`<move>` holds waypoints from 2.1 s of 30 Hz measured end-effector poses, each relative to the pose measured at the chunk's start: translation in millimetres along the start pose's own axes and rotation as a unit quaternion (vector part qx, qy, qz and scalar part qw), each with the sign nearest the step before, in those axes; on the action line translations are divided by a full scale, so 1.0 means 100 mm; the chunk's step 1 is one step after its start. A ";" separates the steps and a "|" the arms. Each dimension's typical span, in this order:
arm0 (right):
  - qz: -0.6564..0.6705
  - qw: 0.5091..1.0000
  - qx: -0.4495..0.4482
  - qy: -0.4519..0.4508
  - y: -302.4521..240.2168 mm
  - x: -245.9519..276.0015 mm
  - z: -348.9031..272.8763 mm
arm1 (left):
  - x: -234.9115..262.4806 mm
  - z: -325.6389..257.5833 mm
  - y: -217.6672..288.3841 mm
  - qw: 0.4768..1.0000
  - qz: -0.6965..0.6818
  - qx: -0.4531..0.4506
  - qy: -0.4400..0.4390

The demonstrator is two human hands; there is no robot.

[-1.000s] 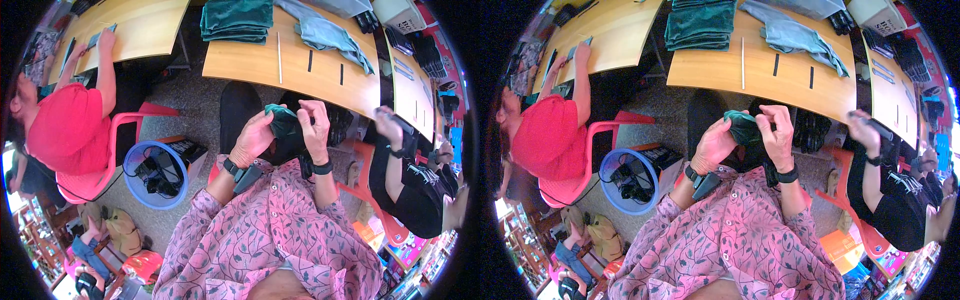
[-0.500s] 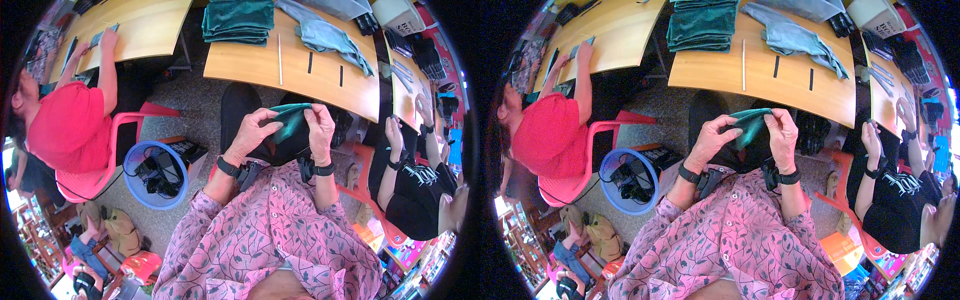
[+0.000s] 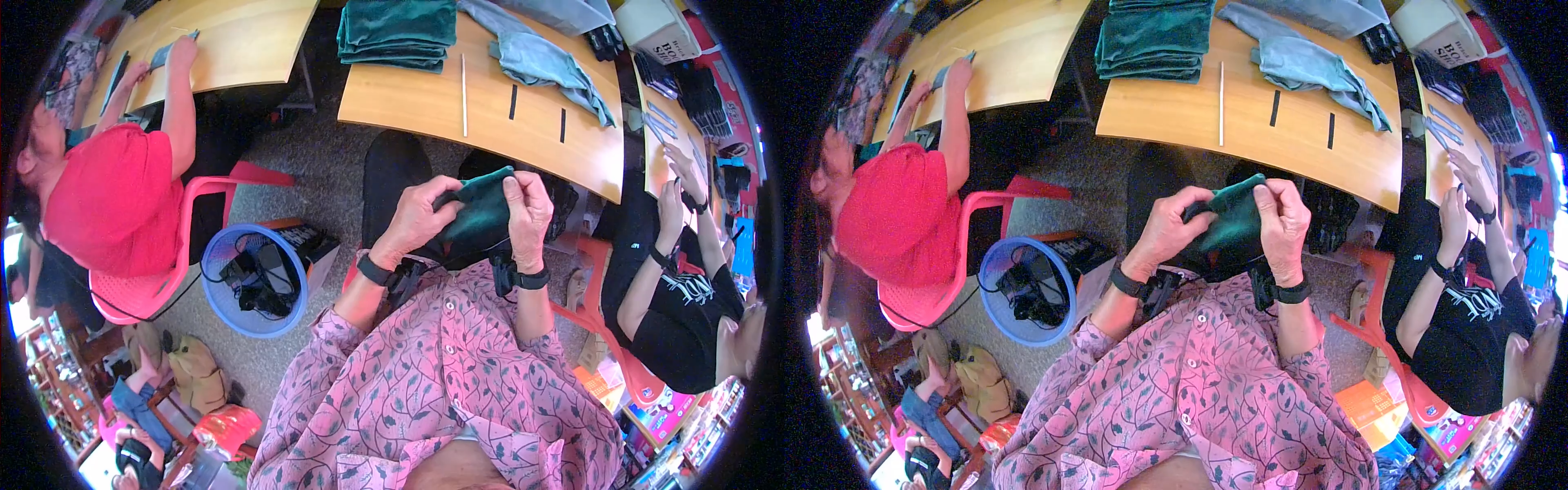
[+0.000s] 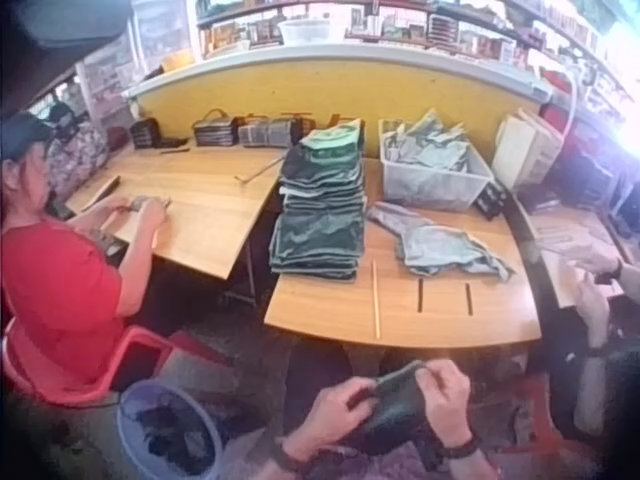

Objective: Turning small fabric or leather pouches inside out and using a thin stick to push out the corners.

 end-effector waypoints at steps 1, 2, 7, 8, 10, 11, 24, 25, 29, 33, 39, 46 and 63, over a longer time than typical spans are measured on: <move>-0.021 0.999 0.013 0.037 -0.01 0.04 0.01 | 0.03 0.00 0.00 0.999 -0.044 0.018 0.015; -0.042 0.996 0.026 0.074 -0.01 0.08 0.03 | 0.06 0.00 0.01 0.995 -0.088 0.036 0.031; -0.021 0.995 0.038 0.091 0.00 0.13 0.04 | 0.16 0.01 -0.09 0.973 -0.215 0.060 0.065; -0.021 0.995 0.038 0.091 -0.01 0.13 0.03 | 0.15 0.01 -0.10 0.967 -0.240 0.070 0.051; -0.022 0.994 0.031 0.106 -0.01 0.15 0.02 | 0.14 0.01 -0.13 0.952 -0.290 0.090 0.023; -0.022 0.994 0.031 0.106 0.00 0.16 0.03 | 0.16 0.01 -0.11 0.952 -0.290 0.090 0.023; -0.013 0.991 0.056 0.118 0.06 0.12 0.02 | 0.22 0.02 -0.25 0.915 -0.387 0.089 0.068; -0.026 0.991 0.067 0.111 0.05 0.10 0.02 | 0.24 0.02 -0.25 0.900 -0.418 0.081 0.094; -0.016 0.997 0.048 0.060 0.08 0.04 -0.01 | 0.28 0.02 -0.26 0.850 -0.509 0.059 0.121; 0.015 0.999 -0.015 -0.036 0.15 0.01 -0.01 | 0.39 0.02 -0.20 0.859 -0.473 0.057 0.189; -0.052 0.995 -0.017 -0.088 0.16 -0.10 0.08 | 0.42 0.01 -0.18 0.842 -0.489 0.073 0.217; -0.263 0.939 0.220 0.025 -0.29 -0.34 0.41 | 0.35 -0.01 -0.25 0.891 -0.407 0.086 0.179; -0.379 0.901 0.205 0.048 0.13 -0.52 0.58 | 0.35 -0.01 -0.19 0.874 -0.460 0.048 0.148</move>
Point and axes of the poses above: each hand's wrist, its own z-axis towards the middle knuckle, its own x-axis out of the back of the hand, y = z × x, the point moved 4 cm from there along z, towards the middle knuckle, and after that the axes turned 6 degrees about -z, right-handed, at the moved point
